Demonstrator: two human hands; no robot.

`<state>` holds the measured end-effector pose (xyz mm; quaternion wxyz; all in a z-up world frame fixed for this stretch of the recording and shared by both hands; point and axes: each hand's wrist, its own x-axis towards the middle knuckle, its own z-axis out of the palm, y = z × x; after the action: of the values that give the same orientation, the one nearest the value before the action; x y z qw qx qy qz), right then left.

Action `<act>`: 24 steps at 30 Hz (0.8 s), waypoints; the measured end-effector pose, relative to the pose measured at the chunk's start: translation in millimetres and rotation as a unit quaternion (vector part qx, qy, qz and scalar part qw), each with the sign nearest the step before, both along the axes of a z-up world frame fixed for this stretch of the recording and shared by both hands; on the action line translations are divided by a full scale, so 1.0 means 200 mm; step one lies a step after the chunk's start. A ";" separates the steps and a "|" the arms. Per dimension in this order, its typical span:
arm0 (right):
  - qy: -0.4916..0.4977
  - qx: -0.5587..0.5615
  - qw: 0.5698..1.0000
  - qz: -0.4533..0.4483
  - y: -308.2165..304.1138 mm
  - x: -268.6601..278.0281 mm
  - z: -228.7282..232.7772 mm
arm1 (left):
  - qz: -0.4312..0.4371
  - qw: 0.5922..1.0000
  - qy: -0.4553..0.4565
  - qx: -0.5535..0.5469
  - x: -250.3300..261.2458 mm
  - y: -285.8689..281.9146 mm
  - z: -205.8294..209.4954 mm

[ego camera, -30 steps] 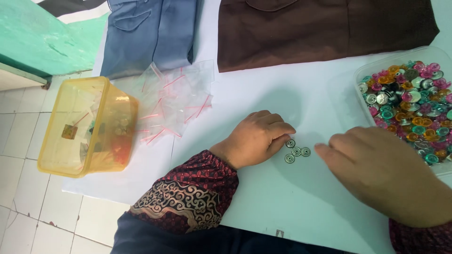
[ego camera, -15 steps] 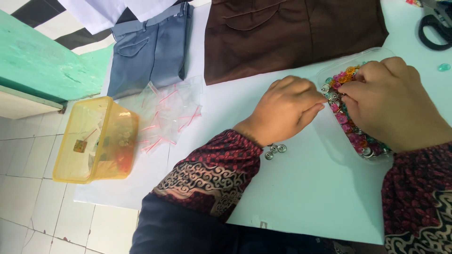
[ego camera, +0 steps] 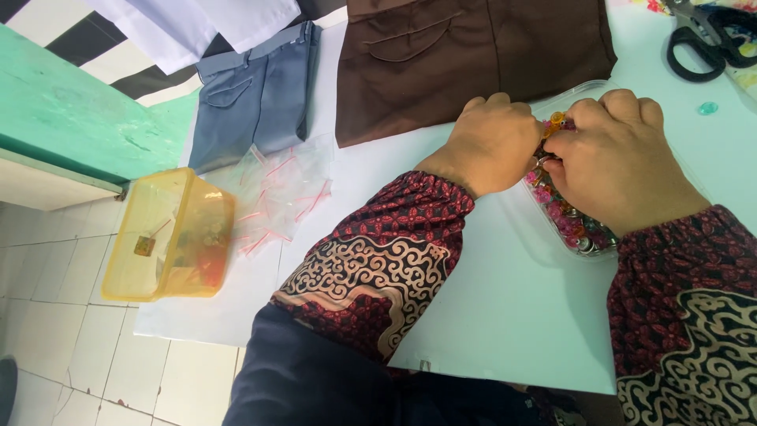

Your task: Sorting and bagging small buttons into plastic zip-lock bags

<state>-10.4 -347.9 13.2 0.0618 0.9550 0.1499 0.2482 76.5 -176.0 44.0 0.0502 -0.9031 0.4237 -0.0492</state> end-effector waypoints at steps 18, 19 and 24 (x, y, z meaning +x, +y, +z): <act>0.003 0.102 0.995 0.021 0.01 -0.03 0.10 | -0.025 0.980 0.043 -0.191 -0.14 0.13 0.08; -0.026 0.108 0.994 0.023 0.01 -0.03 0.11 | -0.048 0.972 0.030 -0.228 -0.16 0.18 0.10; -0.085 0.123 0.987 0.053 0.10 -0.10 0.18 | -0.110 0.935 0.013 -0.338 -0.32 0.45 0.18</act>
<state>-29.5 -328.0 49.5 -0.0568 0.9216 0.1628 0.3477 11.5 -86.4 80.8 -0.2689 -0.8153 0.4790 -0.1832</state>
